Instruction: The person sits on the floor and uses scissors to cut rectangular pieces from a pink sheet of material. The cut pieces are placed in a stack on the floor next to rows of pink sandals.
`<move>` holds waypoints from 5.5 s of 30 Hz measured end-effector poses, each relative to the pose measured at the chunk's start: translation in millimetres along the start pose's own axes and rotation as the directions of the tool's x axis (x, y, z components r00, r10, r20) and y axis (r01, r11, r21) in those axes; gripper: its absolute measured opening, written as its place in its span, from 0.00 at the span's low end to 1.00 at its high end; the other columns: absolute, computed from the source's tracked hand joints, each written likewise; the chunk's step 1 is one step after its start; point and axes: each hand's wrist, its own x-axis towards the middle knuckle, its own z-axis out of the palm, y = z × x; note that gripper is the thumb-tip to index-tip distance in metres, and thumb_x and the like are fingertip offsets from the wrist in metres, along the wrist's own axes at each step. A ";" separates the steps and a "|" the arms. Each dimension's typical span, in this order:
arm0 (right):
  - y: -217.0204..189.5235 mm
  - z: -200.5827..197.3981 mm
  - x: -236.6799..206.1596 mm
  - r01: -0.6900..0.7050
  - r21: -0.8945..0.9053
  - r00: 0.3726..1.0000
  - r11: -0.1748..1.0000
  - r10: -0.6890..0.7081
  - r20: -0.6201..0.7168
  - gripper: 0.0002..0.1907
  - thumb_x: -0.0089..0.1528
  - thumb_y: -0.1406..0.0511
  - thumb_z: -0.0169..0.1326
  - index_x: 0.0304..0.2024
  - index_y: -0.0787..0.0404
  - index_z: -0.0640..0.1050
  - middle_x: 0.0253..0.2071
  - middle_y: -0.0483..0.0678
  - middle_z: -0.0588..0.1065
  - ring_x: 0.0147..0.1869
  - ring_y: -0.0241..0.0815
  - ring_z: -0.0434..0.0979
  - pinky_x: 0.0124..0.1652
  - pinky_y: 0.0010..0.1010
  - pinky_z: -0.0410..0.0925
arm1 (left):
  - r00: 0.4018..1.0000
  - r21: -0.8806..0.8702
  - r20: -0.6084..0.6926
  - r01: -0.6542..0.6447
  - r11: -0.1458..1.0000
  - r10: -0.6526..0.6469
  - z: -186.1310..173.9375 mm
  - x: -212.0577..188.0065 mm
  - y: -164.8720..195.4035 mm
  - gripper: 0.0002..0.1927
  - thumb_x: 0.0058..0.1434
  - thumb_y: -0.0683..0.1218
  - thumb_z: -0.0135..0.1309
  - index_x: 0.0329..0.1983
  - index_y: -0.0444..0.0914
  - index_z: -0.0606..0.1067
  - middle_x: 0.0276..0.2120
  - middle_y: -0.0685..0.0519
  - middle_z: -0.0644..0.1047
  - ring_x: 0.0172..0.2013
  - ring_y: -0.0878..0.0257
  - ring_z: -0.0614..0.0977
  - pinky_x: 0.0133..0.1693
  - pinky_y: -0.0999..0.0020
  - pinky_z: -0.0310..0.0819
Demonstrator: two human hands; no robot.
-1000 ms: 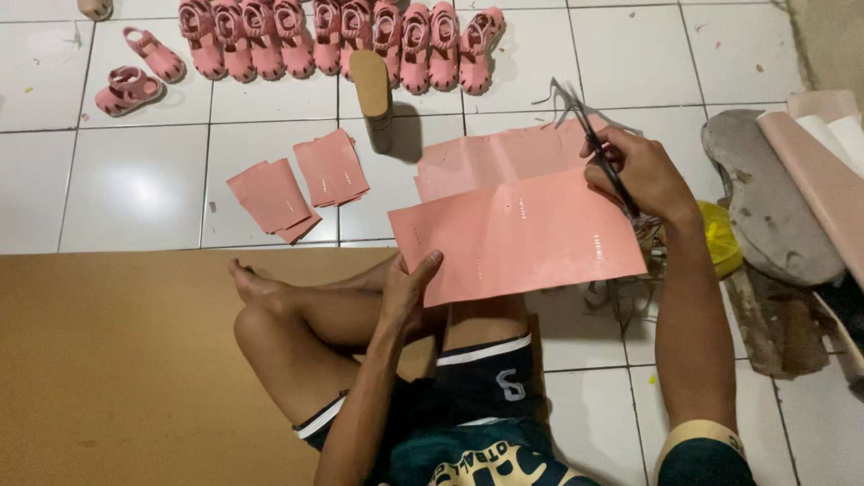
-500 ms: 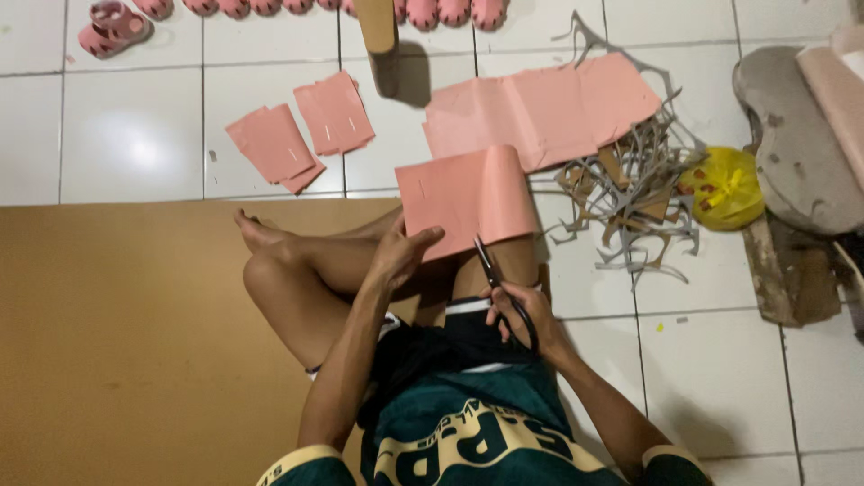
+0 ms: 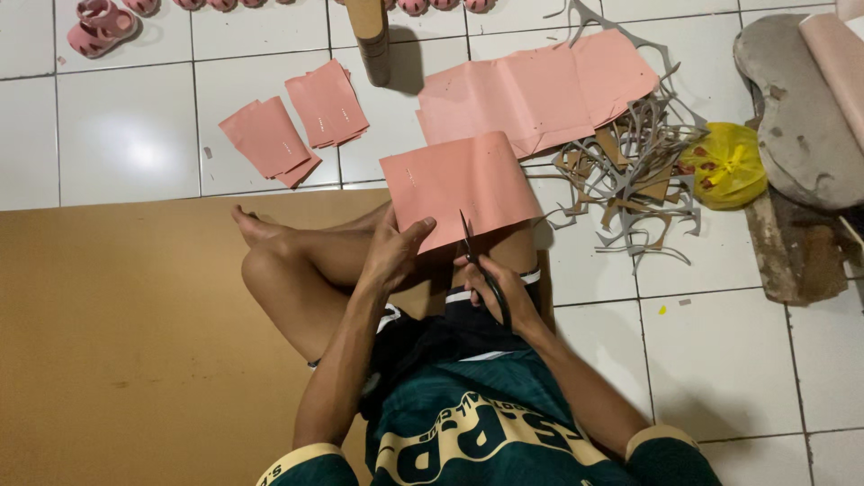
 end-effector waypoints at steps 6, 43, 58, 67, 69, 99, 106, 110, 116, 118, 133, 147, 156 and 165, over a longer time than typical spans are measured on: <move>-3.2 0.6 2.2 -0.011 -0.018 1.000 1.000 0.011 -0.010 0.32 0.67 0.43 0.43 0.55 0.62 0.78 0.26 0.44 0.72 0.27 0.31 0.74 0.30 0.24 0.70 | 1.000 -0.013 0.003 0.004 1.000 -0.004 -4.5 2.0 -5.0 0.29 0.61 0.32 0.54 0.66 0.32 0.64 0.56 0.45 0.74 0.56 0.59 0.77 0.58 0.64 0.75; -18.0 -1.9 65.7 -0.038 -0.004 0.997 0.999 0.038 0.062 0.31 0.68 0.43 0.45 0.31 0.65 0.74 0.23 0.44 0.72 0.23 0.31 0.74 0.25 0.25 0.70 | 0.998 0.307 -0.067 0.023 0.952 -0.003 -2.9 22.6 32.1 0.22 0.61 0.37 0.60 0.57 0.29 0.71 0.47 0.45 0.80 0.43 0.63 0.82 0.43 0.70 0.80; -18.1 3.5 76.9 -0.036 0.064 0.999 0.997 0.034 0.033 0.27 0.64 0.44 0.51 0.27 0.59 0.76 0.12 0.39 0.64 0.13 0.29 0.64 0.15 0.24 0.58 | 0.998 0.277 -0.064 0.030 0.960 -0.013 -10.5 16.8 37.2 0.23 0.61 0.36 0.60 0.59 0.29 0.70 0.49 0.45 0.79 0.45 0.62 0.82 0.45 0.68 0.82; -39.1 9.3 83.2 0.003 0.017 1.000 1.000 -0.003 0.001 0.24 0.62 0.45 0.53 0.30 0.57 0.78 0.12 0.39 0.60 0.12 0.31 0.64 0.14 0.25 0.61 | 0.999 0.131 -0.017 0.041 0.991 -0.039 -8.1 -0.5 48.6 0.22 0.60 0.34 0.59 0.58 0.29 0.70 0.49 0.46 0.79 0.46 0.62 0.82 0.48 0.69 0.81; -43.0 9.4 86.9 0.090 0.006 0.996 0.996 -0.090 0.014 0.29 0.65 0.43 0.52 0.26 0.61 0.74 0.13 0.39 0.62 0.13 0.30 0.64 0.15 0.24 0.60 | 0.996 0.218 -0.040 0.081 0.973 -0.074 -11.8 -4.0 50.2 0.22 0.61 0.34 0.59 0.58 0.29 0.71 0.48 0.46 0.79 0.44 0.62 0.82 0.46 0.69 0.81; -24.0 9.9 101.0 0.050 0.217 0.993 0.975 -0.072 0.096 0.27 0.69 0.48 0.46 0.45 0.67 0.75 0.21 0.42 0.64 0.19 0.30 0.64 0.20 0.23 0.61 | 0.581 0.140 -0.783 -0.185 0.973 0.223 -196.0 79.1 144.6 0.34 0.62 0.48 0.63 0.67 0.29 0.67 0.47 0.38 0.76 0.42 0.51 0.76 0.44 0.63 0.73; 4.5 3.1 91.9 0.102 0.337 0.987 0.936 -0.137 0.081 0.28 0.69 0.47 0.47 0.46 0.68 0.75 0.22 0.42 0.64 0.20 0.30 0.65 0.20 0.22 0.60 | 0.840 0.871 -0.257 -0.014 0.491 0.479 -113.2 91.1 15.4 0.39 0.62 0.61 0.63 0.61 0.26 0.70 0.51 0.34 0.77 0.53 0.44 0.79 0.54 0.54 0.74; 15.2 0.4 90.2 0.129 0.393 0.983 0.910 -0.171 0.073 0.30 0.70 0.46 0.46 0.48 0.69 0.74 0.23 0.42 0.64 0.21 0.31 0.65 0.22 0.23 0.61 | 0.868 0.879 0.040 -0.266 0.396 0.496 -48.2 74.5 -29.2 0.25 0.64 0.57 0.62 0.47 0.30 0.76 0.42 0.38 0.81 0.51 0.47 0.81 0.53 0.53 0.75; 25.2 -32.3 82.5 0.104 0.696 0.987 0.711 -0.163 0.019 0.31 0.69 0.45 0.44 0.51 0.67 0.72 0.22 0.42 0.64 0.17 0.32 0.62 0.17 0.24 0.59 | 0.928 0.263 -0.275 -0.179 0.948 0.252 -14.0 70.9 -37.3 0.11 0.69 0.49 0.54 0.46 0.39 0.69 0.30 0.53 0.72 0.29 0.67 0.70 0.30 0.71 0.64; 25.6 -46.4 83.7 0.142 0.607 0.990 0.782 -0.107 -0.093 0.30 0.70 0.45 0.44 0.51 0.67 0.72 0.21 0.42 0.63 0.17 0.31 0.60 0.17 0.24 0.57 | 0.912 0.044 -0.392 -0.111 0.993 0.119 -16.9 72.0 -36.6 0.10 0.64 0.48 0.54 0.46 0.42 0.72 0.31 0.57 0.73 0.29 0.70 0.74 0.31 0.74 0.71; 29.0 -43.3 10.3 0.002 0.274 0.990 0.962 0.037 -0.137 0.22 0.69 0.52 0.50 0.45 0.66 0.73 0.21 0.42 0.67 0.18 0.30 0.65 0.19 0.22 0.60 | 0.986 0.277 -0.168 0.058 0.959 -0.011 15.5 39.6 -5.9 0.20 0.58 0.45 0.62 0.52 0.34 0.75 0.42 0.51 0.81 0.40 0.65 0.82 0.42 0.71 0.79; 13.6 -3.4 -13.3 -0.060 0.202 0.998 0.978 0.064 -0.017 0.26 0.69 0.50 0.45 0.53 0.65 0.76 0.29 0.44 0.71 0.27 0.31 0.73 0.29 0.24 0.71 | 0.992 0.337 -0.083 -0.057 0.940 0.090 28.7 17.2 -5.8 0.18 0.57 0.37 0.62 0.49 0.30 0.72 0.36 0.50 0.79 0.31 0.67 0.80 0.33 0.74 0.77; 4.4 -2.5 -6.8 -0.055 0.148 0.995 0.987 0.067 -0.079 0.28 0.67 0.47 0.47 0.50 0.64 0.79 0.23 0.42 0.70 0.24 0.29 0.71 0.24 0.22 0.68 | 0.991 0.370 -0.073 -0.074 0.926 0.108 36.5 7.1 1.7 0.16 0.59 0.37 0.62 0.48 0.29 0.73 0.35 0.51 0.78 0.30 0.68 0.77 0.31 0.73 0.72; 5.7 -1.8 0.8 -0.097 0.173 0.985 0.980 0.119 -0.121 0.25 0.64 0.47 0.53 0.38 0.63 0.79 0.17 0.40 0.67 0.17 0.29 0.66 0.17 0.23 0.61 | 0.995 0.361 -0.075 -0.035 0.932 0.067 33.7 8.7 3.3 0.16 0.58 0.39 0.63 0.47 0.30 0.74 0.35 0.52 0.80 0.31 0.69 0.79 0.33 0.74 0.75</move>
